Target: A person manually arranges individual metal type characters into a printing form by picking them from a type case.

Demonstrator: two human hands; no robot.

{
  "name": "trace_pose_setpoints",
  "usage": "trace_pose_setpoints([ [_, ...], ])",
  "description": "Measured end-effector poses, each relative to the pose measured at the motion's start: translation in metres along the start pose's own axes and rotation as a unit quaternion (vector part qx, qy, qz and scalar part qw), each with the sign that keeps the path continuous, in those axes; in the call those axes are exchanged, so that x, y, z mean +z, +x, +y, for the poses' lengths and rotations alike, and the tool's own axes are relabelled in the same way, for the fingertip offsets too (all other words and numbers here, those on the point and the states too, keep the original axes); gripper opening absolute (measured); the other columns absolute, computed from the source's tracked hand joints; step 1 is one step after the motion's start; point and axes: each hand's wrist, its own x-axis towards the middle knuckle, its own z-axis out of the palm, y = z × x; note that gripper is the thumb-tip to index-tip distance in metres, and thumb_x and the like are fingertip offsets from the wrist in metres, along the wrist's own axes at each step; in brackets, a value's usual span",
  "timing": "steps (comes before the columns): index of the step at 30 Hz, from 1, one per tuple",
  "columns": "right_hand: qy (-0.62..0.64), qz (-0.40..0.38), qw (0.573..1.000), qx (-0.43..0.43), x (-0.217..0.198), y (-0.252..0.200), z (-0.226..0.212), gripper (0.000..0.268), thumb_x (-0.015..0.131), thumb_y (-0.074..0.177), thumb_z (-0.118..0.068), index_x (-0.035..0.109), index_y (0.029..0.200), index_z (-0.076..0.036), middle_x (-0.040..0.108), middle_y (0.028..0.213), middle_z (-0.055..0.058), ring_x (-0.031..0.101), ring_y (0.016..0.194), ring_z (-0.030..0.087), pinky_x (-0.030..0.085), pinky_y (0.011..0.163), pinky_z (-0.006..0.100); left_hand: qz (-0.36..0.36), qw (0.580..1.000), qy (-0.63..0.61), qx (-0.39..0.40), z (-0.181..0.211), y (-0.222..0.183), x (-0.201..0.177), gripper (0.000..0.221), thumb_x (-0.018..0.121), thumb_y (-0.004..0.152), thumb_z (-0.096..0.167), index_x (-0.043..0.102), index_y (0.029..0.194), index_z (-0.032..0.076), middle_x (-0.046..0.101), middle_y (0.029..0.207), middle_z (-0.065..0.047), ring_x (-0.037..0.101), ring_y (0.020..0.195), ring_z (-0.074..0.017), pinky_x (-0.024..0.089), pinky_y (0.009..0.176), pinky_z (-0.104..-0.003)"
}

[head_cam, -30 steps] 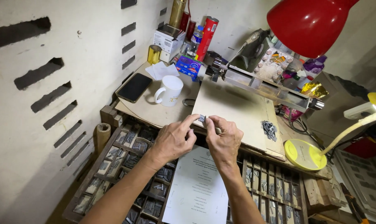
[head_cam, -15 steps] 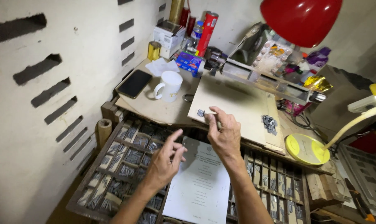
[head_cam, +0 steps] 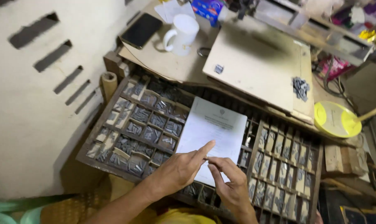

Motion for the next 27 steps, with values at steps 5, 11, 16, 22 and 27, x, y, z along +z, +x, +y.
trace_pose_setpoints([
  [5,0.089,0.043,0.986,0.131,-0.001,-0.034,0.019,0.02,0.063,0.099,-0.019,0.076,0.106,-0.006,0.073,0.088,0.005,0.067,0.079,0.015,0.054,0.073,0.029,-0.039,0.997,-0.066,-0.012,0.011,0.001,0.014,0.068,0.056,0.096,-0.007,0.032,0.159,0.003,0.066,0.093,-0.02,0.06,0.064,-0.0363,0.046,0.055,-0.044],
  [11,0.191,0.055,0.972,0.124,-0.001,-0.052,0.031,0.021,0.063,0.1,-0.016,0.073,0.111,-0.001,0.07,0.091,0.007,0.067,0.082,0.016,0.058,0.074,0.027,-0.031,0.974,-0.198,-0.106,0.028,0.008,0.009,0.043,0.056,0.102,0.014,0.055,0.144,0.004,0.067,0.075,-0.01,0.052,0.058,-0.0204,0.038,0.056,-0.036],
  [16,0.304,0.094,0.921,0.226,0.002,-0.071,0.039,0.023,0.065,0.101,-0.023,0.073,0.102,-0.001,0.063,0.075,0.004,0.054,0.068,0.013,0.046,0.063,0.028,-0.033,0.953,-0.281,-0.106,0.031,0.003,0.015,0.052,0.067,0.096,0.023,0.056,0.144,0.006,0.074,0.116,-0.011,0.074,0.098,-0.0215,0.063,0.086,-0.034],
  [22,0.636,0.083,0.664,0.384,0.016,-0.094,0.043,0.026,0.071,0.095,-0.014,0.068,0.113,0.005,0.071,0.083,0.007,0.064,0.064,0.01,0.055,0.059,0.022,0.091,0.956,-0.28,-0.002,0.02,-0.006,0.06,0.025,0.074,0.095,0.014,0.077,0.119,0.007,0.072,0.103,-0.01,0.072,0.093,-0.0195,0.059,0.082,-0.028],
  [27,0.482,0.076,0.74,0.463,0.008,-0.12,0.042,0.028,0.066,0.099,-0.015,0.072,0.118,0.004,0.065,0.085,0.011,0.058,0.062,0.015,0.047,0.058,0.025,0.103,0.957,-0.268,-0.026,0.015,-0.015,0.074,0.018,0.074,0.092,0.013,0.079,0.106,0.003,0.082,0.102,-0.014,0.08,0.089,-0.0223,0.067,0.084,-0.031],
])
